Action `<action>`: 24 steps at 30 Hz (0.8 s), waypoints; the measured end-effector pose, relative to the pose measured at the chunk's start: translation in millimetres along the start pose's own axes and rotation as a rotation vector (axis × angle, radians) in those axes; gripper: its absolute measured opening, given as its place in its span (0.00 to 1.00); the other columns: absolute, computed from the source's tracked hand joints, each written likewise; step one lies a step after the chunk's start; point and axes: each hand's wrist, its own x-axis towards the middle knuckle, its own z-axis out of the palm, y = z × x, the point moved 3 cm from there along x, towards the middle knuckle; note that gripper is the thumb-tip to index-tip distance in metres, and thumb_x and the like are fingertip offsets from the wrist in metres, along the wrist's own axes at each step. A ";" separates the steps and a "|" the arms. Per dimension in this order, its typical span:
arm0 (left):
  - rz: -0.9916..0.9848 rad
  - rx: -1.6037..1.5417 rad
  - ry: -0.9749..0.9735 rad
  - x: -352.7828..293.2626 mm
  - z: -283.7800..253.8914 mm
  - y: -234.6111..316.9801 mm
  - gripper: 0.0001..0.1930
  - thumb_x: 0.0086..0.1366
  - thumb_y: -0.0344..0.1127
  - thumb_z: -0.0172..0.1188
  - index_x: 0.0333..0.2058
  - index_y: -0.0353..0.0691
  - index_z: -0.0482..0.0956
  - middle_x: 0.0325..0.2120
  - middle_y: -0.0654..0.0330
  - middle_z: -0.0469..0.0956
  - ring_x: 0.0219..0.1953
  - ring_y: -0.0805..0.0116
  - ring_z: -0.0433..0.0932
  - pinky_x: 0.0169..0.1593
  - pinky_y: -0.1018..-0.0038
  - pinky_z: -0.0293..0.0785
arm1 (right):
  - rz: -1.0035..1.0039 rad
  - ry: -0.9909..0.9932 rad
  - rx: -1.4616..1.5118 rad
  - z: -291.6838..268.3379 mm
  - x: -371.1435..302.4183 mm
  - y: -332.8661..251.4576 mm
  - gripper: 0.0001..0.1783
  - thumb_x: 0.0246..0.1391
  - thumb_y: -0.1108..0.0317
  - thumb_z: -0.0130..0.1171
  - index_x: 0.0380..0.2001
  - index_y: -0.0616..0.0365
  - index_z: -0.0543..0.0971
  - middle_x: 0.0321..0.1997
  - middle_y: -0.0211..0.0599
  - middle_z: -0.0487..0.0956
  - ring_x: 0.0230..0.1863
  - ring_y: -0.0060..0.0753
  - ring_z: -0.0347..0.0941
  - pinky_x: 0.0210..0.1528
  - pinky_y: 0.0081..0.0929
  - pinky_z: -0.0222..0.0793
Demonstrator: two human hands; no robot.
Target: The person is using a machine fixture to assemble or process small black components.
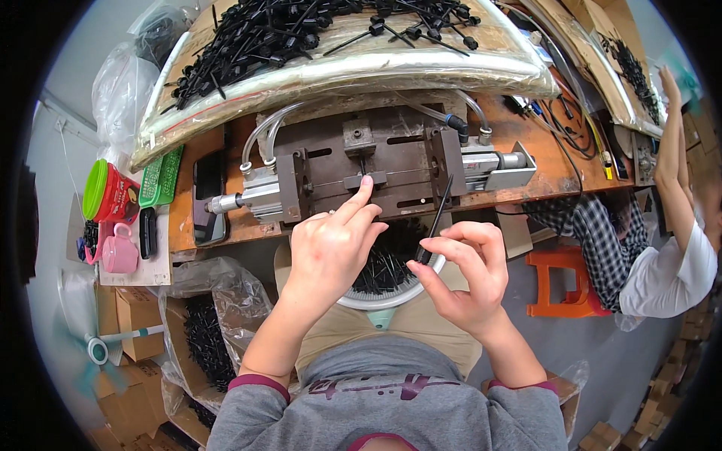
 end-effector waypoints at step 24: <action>0.027 -0.194 -0.175 -6.1 -29.8 11.1 0.12 0.68 0.36 0.64 0.47 0.37 0.83 0.41 0.47 0.83 0.39 0.50 0.84 0.42 0.65 0.79 | -0.086 0.181 0.451 34.8 16.2 -3.7 0.14 0.54 0.76 0.65 0.43 0.63 0.76 0.54 0.48 0.70 0.48 0.47 0.76 0.50 0.36 0.75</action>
